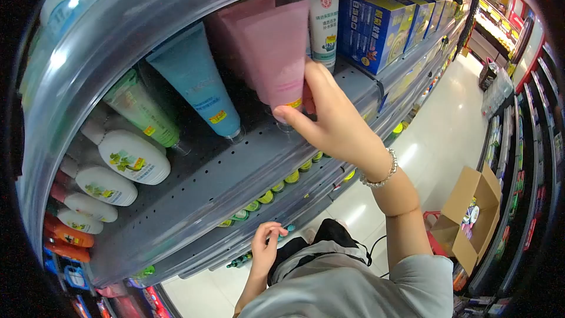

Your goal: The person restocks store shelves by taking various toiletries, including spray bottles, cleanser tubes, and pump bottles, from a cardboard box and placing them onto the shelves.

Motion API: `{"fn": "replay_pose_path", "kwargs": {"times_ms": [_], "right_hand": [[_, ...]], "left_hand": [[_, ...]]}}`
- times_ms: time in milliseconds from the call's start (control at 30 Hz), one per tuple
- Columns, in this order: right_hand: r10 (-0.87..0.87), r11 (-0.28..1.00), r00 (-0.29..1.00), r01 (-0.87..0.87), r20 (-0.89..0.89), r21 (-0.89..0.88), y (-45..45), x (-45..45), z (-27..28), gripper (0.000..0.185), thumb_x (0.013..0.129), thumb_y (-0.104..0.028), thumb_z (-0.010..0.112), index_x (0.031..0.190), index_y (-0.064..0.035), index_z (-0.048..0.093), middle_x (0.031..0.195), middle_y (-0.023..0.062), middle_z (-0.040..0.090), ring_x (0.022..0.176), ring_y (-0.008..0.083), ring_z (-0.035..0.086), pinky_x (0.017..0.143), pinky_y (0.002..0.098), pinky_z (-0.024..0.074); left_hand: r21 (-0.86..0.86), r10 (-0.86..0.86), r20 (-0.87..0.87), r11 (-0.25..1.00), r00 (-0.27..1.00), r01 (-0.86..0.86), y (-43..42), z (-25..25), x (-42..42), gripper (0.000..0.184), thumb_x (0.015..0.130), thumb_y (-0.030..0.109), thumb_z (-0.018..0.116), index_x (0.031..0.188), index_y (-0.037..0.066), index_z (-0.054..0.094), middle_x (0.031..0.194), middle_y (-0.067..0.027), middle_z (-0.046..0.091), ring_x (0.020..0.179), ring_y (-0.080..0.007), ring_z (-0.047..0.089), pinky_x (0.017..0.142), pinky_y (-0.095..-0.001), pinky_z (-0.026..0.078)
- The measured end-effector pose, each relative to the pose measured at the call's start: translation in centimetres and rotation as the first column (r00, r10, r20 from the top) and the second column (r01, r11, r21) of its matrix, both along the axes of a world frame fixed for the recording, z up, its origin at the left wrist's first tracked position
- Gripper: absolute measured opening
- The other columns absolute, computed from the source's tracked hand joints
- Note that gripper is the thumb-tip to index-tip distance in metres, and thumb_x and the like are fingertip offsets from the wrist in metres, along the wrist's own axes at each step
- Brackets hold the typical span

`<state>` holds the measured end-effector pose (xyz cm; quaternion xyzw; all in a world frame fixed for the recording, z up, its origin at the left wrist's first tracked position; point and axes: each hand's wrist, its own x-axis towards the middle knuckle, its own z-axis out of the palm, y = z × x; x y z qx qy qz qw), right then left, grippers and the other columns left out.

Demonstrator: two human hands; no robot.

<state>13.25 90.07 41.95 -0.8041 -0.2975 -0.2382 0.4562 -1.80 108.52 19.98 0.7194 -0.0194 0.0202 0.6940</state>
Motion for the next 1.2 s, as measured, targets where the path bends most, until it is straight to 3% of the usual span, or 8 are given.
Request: {"fn": "replay_pose_path", "kwargs": {"times_ms": [100, 333, 400, 633, 700, 867, 1033, 1200], "right_hand": [[-0.004, 0.994, 1.0, 0.007, 0.027, -0.109, -0.2, -0.2, 0.6, 0.04, 0.076, -0.012, 0.061, 0.109, 0.0001, 0.041, 0.082, 0.0015, 0.042, 0.067, 0.0074, 0.037, 0.059, 0.0193, 0.0348], [-0.064, 0.997, 0.997, 0.062, -0.038, -0.048, 0.1, 0.1, 0.0, 0.041, 0.076, -0.015, 0.061, 0.109, 0.001, 0.041, 0.081, 0.0018, 0.041, 0.065, 0.0077, 0.036, 0.059, 0.02, 0.0343], [0.04, 0.996, 0.998, -0.037, -0.041, 0.078, 0.4, 0.4, -0.6, 0.046, 0.075, -0.018, 0.06, 0.11, 0.0026, 0.039, 0.083, 0.0115, 0.043, 0.063, 0.0188, 0.043, 0.058, 0.0268, 0.0398], [-0.056, 0.998, 0.991, 0.051, -0.122, -0.037, -0.1, -0.7, -0.2, 0.066, 0.071, -0.018, 0.063, 0.125, 0.0013, 0.03, 0.089, 0.0127, 0.048, 0.069, 0.0198, 0.049, 0.063, 0.0273, 0.0429], [-0.117, 0.993, 0.992, 0.116, 0.055, 0.014, -0.3, -0.7, -1.0, 0.068, 0.069, -0.017, 0.064, 0.125, 0.0008, 0.03, 0.092, 0.0131, 0.049, 0.074, 0.0215, 0.051, 0.066, 0.0282, 0.0431], [-0.17, 0.985, 0.967, 0.16, 0.189, 0.071, -4.8, -2.4, -2.2, 0.056, 0.068, -0.003, 0.059, 0.12, -0.0004, 0.037, 0.092, 0.0129, 0.051, 0.082, 0.0256, 0.052, 0.076, 0.032, 0.0419], [-0.396, 0.917, 0.913, 0.387, 0.099, 0.092, -12.7, -5.3, -7.5, 0.042, 0.068, -0.001, 0.057, 0.109, -0.0019, 0.047, 0.084, 0.0121, 0.053, 0.078, 0.0252, 0.053, 0.071, 0.0319, 0.0427], [-0.663, 0.744, 0.743, 0.641, -0.089, -0.186, -20.4, -11.6, -13.7, 0.027, 0.071, -0.006, 0.056, 0.098, -0.0038, 0.051, 0.078, 0.0109, 0.054, 0.073, 0.0276, 0.053, 0.064, 0.0352, 0.043]], "left_hand": [[0.02, -0.016, 0.002, 1.0, 1.0, 0.016, -0.7, 0.7, 0.4, 0.011, 0.085, 0.006, 0.046, 0.093, -0.001, 0.051, 0.076, -0.0084, 0.061, 0.073, -0.0137, 0.058, 0.072, -0.0252, 0.044], [-0.011, -0.109, 0.015, 0.994, 0.994, 0.109, -1.8, 0.5, 0.7, 0.01, 0.085, 0.006, 0.046, 0.093, 0.0, 0.051, 0.076, -0.0079, 0.061, 0.074, -0.0135, 0.058, 0.069, -0.0248, 0.045], [-0.022, -0.146, -0.033, 0.989, 0.989, 0.145, -2.0, 0.6, 0.7, 0.01, 0.086, 0.005, 0.045, 0.093, 0.0, 0.05, 0.078, -0.007, 0.059, 0.077, -0.0133, 0.057, 0.073, -0.0255, 0.043], [0.015, -0.132, -0.036, 0.991, 0.991, 0.133, -1.8, 0.4, 0.1, 0.01, 0.086, 0.005, 0.045, 0.093, 0.0, 0.05, 0.078, -0.0067, 0.058, 0.077, -0.0135, 0.057, 0.072, -0.025, 0.043], [0.011, -0.1, -0.09, 0.995, 0.991, 0.102, -1.7, 0.1, -0.1, 0.011, 0.086, 0.007, 0.045, 0.093, 0.0, 0.05, 0.078, -0.0065, 0.058, 0.078, -0.0135, 0.057, 0.072, -0.0246, 0.042], [0.0, -0.155, -0.084, 0.988, 0.984, 0.155, -2.7, -0.6, 0.8, 0.012, 0.086, 0.008, 0.045, 0.093, 0.0, 0.051, 0.077, -0.0087, 0.06, 0.073, -0.0135, 0.057, 0.072, -0.025, 0.044], [0.035, -0.264, -0.135, 0.962, 0.955, 0.271, -5.5, -0.6, 3.2, 0.01, 0.086, 0.006, 0.045, 0.092, 0.0, 0.05, 0.077, -0.0082, 0.058, 0.073, -0.0136, 0.055, 0.07, -0.0252, 0.043], [0.012, -0.485, -0.176, 0.869, 0.857, 0.494, -11.5, -0.1, 6.5, 0.009, 0.086, 0.003, 0.043, 0.092, -0.001, 0.049, 0.076, -0.0098, 0.058, 0.072, -0.0143, 0.055, 0.068, -0.0256, 0.043]]}}
